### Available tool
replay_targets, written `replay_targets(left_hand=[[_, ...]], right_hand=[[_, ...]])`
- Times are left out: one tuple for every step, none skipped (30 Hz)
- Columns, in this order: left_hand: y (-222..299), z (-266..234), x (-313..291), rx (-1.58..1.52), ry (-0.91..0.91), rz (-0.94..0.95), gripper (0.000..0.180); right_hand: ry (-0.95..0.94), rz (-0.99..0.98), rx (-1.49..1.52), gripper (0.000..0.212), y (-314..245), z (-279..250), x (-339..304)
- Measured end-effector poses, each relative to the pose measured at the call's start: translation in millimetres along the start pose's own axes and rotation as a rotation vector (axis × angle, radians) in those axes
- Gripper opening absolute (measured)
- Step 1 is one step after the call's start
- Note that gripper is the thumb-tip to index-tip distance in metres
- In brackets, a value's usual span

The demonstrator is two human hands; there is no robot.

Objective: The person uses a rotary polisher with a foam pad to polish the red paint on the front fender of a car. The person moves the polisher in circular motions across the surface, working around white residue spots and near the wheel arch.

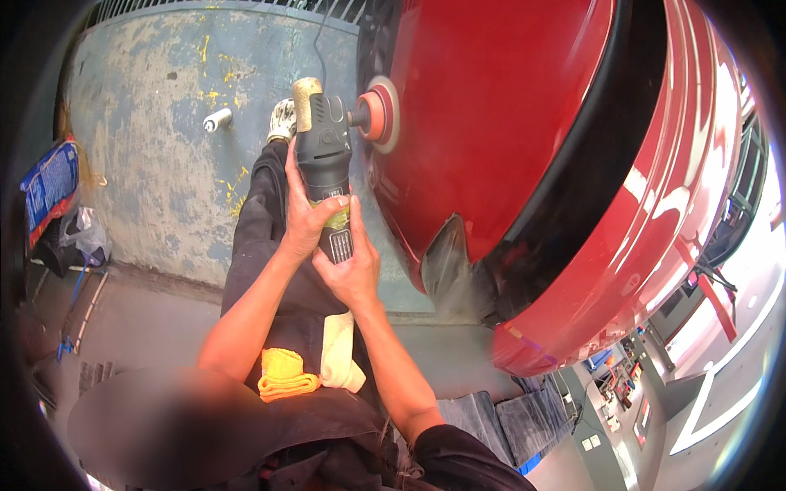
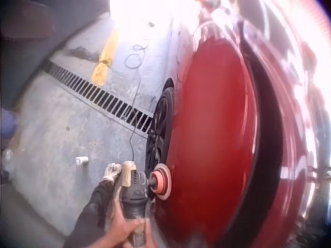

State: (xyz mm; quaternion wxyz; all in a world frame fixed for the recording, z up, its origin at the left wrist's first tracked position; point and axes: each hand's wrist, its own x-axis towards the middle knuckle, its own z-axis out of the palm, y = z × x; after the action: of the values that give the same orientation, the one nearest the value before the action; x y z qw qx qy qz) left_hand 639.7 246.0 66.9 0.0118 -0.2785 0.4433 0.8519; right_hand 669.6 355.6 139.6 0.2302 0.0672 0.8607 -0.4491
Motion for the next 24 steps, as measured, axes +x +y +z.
replay_targets(left_hand=[[-13.2,-2.8,-9.9,0.006,0.012,-0.001,0.119],[-25.4,-6.3,-20.0,0.012,0.024,-0.002,0.119],[-37.1,-10.2,-30.1,0.018,0.035,-0.004,0.119],[-43.5,-11.6,-39.7,0.033,0.052,-0.037,0.119],[-49.2,-12.5,-50.5,0.048,0.067,-0.069,0.119],[-54.5,-12.1,-61.8,0.063,0.082,-0.102,0.120],[-57.0,-8.9,-76.2,0.070,0.096,-0.099,0.119],[-59.2,-4.3,-91.4,0.082,0.105,-0.094,0.119],[-62.0,0.4,-105.8,0.094,0.113,-0.088,0.118],[-67.1,4.2,-122.1,0.080,0.126,-0.090,0.119],[-73.4,2.1,-128.3,0.098,0.127,-0.137,0.117],[-79.1,-0.7,-133.8,0.118,0.127,-0.185,0.114],[-78.2,1.7,-138.8,0.135,0.126,-0.236,0.112],[-77.2,2.7,-141.4,0.121,0.109,-0.382,0.101],[-74.5,8.9,-151.6,0.108,0.100,-0.408,0.098],[-70.2,19.9,-159.1,0.094,0.093,-0.417,0.095],[-68.0,29.7,-171.0,0.083,0.087,-0.431,0.092],[-72.1,40.1,-186.2,0.098,0.089,-0.433,0.092],[-76.6,50.5,-202.9,0.115,0.090,-0.437,0.092],[-77.0,58.7,-215.4,0.146,0.053,-0.410,0.094],[-81.0,64.6,-226.8,0.111,0.041,-0.401,0.096],[-80.8,68.8,-229.7,0.119,0.037,-0.395,0.097],[-80.8,70.6,-230.6,0.127,0.033,-0.389,0.097],[-83.1,65.8,-223.7,0.213,0.040,-0.330,0.095]], right_hand=[[-0.007,-0.007,-0.003,0.105,12.2,-0.1,-8.5],[-0.014,-0.013,-0.006,0.104,23.2,-0.6,-16.7],[-0.034,-0.002,-0.033,0.105,32.8,-1.3,-25.1],[-0.052,0.013,-0.063,0.105,40.3,-3.1,-33.5],[-0.069,0.028,-0.093,0.105,47.8,-5.2,-42.2],[-0.068,0.000,-0.112,0.106,57.4,-8.4,-52.4],[-0.068,-0.029,-0.125,0.106,66.8,-12.5,-64.3],[-0.062,-0.059,-0.134,0.107,74.6,-15.3,-74.8],[-0.074,-0.029,-0.095,0.107,80.3,-20.0,-86.9],[-0.089,0.007,-0.058,0.107,83.4,-26.7,-102.7],[-0.102,0.043,-0.020,0.107,87.8,-31.8,-112.8],[-0.125,0.076,0.001,0.109,95.2,-34.0,-115.1],[-0.139,0.091,0.007,0.110,97.3,-39.9,-116.0],[-0.152,0.105,0.013,0.110,99.4,-46.4,-115.8],[-0.164,0.119,0.020,0.111,101.3,-55.0,-118.5],[-0.164,0.105,0.018,0.108,105.4,-67.4,-122.3],[-0.187,0.104,-0.004,0.106,108.0,-82.5,-129.9],[-0.209,0.103,-0.027,0.104,110.6,-99.9,-138.2],[-0.230,0.104,-0.049,0.102,112.4,-115.4,-147.8],[-0.238,0.155,-0.020,0.101,114.2,-129.9,-158.0],[-0.245,0.201,0.014,0.099,116.6,-141.7,-168.1],[-0.251,0.254,0.048,0.098,117.3,-145.8,-172.9],[-0.240,0.190,0.032,0.099,122.3,-142.0,-169.9],[-0.229,0.126,0.016,0.099,129.7,-134.6,-160.8]])
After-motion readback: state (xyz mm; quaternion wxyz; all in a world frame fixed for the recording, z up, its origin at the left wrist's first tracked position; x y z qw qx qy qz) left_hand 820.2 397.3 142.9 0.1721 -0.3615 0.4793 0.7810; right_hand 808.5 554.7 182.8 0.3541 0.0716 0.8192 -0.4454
